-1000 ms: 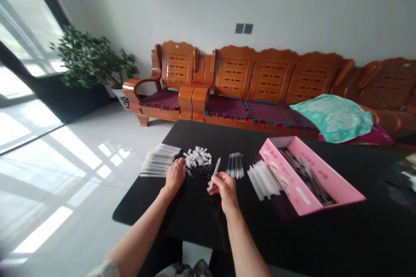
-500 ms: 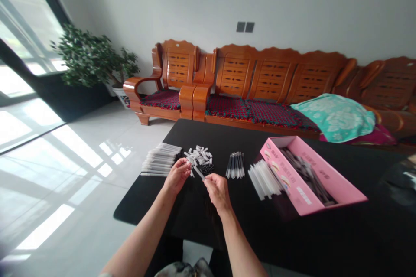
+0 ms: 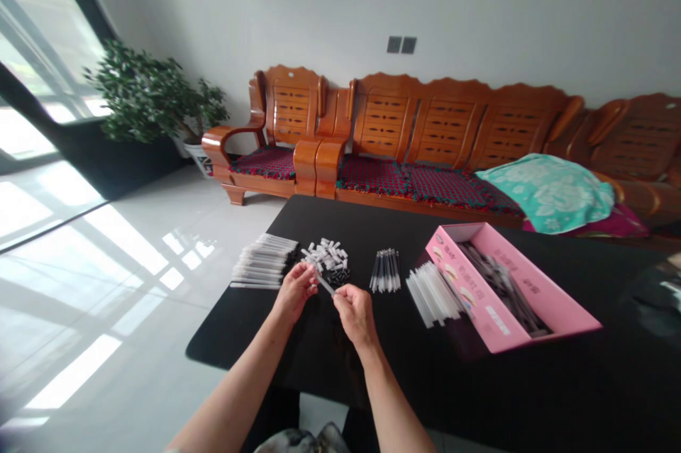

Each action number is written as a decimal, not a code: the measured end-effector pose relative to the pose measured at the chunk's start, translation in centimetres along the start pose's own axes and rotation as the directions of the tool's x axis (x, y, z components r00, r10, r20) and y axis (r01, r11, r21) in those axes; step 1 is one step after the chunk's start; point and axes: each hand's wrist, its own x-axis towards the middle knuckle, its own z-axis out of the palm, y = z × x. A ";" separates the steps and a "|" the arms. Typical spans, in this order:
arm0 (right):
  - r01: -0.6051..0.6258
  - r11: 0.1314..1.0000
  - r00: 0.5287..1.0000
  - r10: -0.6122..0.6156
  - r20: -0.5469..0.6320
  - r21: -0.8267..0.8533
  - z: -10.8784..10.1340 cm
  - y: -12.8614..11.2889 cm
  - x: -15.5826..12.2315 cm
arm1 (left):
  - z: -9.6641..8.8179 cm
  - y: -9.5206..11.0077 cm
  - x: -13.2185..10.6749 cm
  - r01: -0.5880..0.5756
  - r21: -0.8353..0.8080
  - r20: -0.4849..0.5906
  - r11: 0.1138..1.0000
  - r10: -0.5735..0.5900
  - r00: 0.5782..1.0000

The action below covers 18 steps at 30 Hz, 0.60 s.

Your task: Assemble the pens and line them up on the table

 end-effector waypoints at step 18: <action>0.002 0.998 0.990 0.007 -0.144 0.061 2.0 -0.3 -0.7 | 2.4 -3.4 -0.5 -0.232 0.108 -0.184 0.967 0.249 0.951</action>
